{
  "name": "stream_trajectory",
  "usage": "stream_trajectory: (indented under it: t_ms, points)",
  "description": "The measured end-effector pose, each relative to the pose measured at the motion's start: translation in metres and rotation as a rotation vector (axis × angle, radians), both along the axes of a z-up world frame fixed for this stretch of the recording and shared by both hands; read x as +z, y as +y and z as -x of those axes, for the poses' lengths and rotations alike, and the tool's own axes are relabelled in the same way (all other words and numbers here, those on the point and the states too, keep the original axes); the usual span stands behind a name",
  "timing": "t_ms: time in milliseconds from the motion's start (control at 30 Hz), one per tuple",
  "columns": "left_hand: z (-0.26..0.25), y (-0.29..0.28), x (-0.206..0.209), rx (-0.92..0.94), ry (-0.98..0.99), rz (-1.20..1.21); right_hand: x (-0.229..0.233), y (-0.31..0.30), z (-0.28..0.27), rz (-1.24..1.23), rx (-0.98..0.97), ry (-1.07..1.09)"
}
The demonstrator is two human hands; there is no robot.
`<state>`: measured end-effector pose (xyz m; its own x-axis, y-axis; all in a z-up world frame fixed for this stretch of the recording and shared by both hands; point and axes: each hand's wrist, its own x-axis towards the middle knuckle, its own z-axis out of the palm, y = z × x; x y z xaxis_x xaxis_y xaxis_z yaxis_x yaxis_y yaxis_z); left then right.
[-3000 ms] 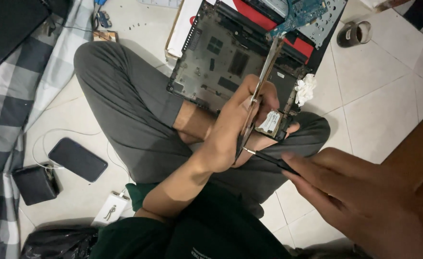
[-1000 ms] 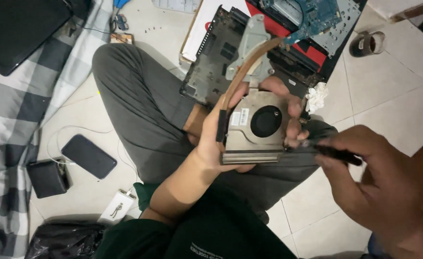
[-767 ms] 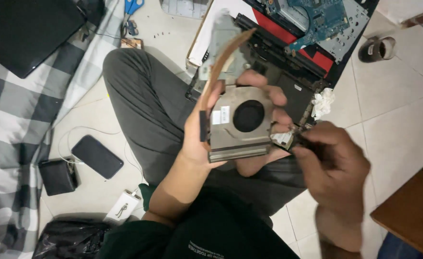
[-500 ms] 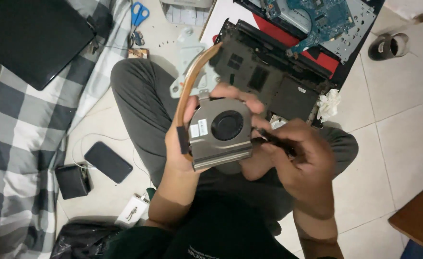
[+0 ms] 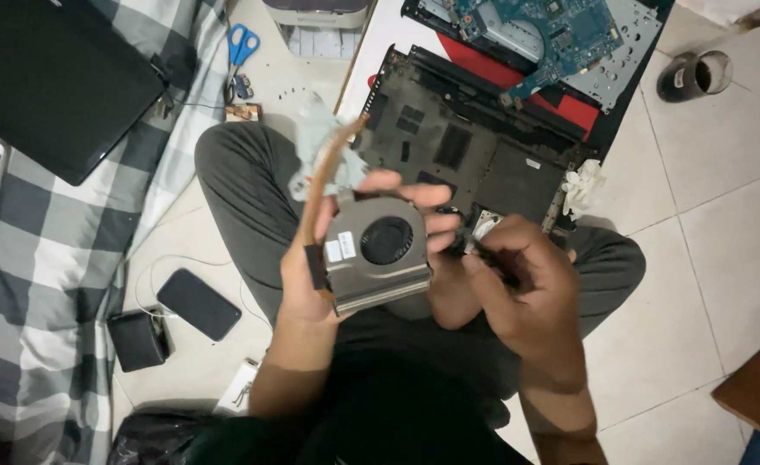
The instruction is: Cleaning a laptop fan and heatsink assembly using a screwdriver and a small brush while sitting on the floor.
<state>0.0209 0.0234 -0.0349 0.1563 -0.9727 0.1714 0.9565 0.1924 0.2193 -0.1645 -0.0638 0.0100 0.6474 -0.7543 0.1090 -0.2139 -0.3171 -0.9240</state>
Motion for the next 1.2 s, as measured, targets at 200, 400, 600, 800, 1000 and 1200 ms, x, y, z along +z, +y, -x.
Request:
stream_trajectory:
  t_ms: [200,400,600,800,1000,1200]
  points:
    - [0.022,0.023,-0.046,-0.199,0.091,-0.344,-0.081,-0.002,0.034,-0.219,-0.058,0.046]
    - [0.043,0.049,-0.071,-0.135,-0.427,-0.71,-0.14,0.009,0.057,-0.338,-0.072,-0.078]
    - [0.056,0.064,-0.165,-0.151,-1.021,-0.46,-0.172,0.024,0.08,-0.442,-0.142,-0.058]
    - [0.034,0.029,-0.129,-0.465,-1.462,-0.451,-0.172,0.034,0.087,-0.324,-0.152,0.02]
    - [0.083,0.012,-0.192,-0.6,-1.87,-0.022,-0.137,0.035,0.059,-0.205,-0.013,0.075]
    - [0.161,-0.004,-0.27,-0.055,-1.998,0.132,-0.131,0.039,0.037,-0.193,0.032,0.04]
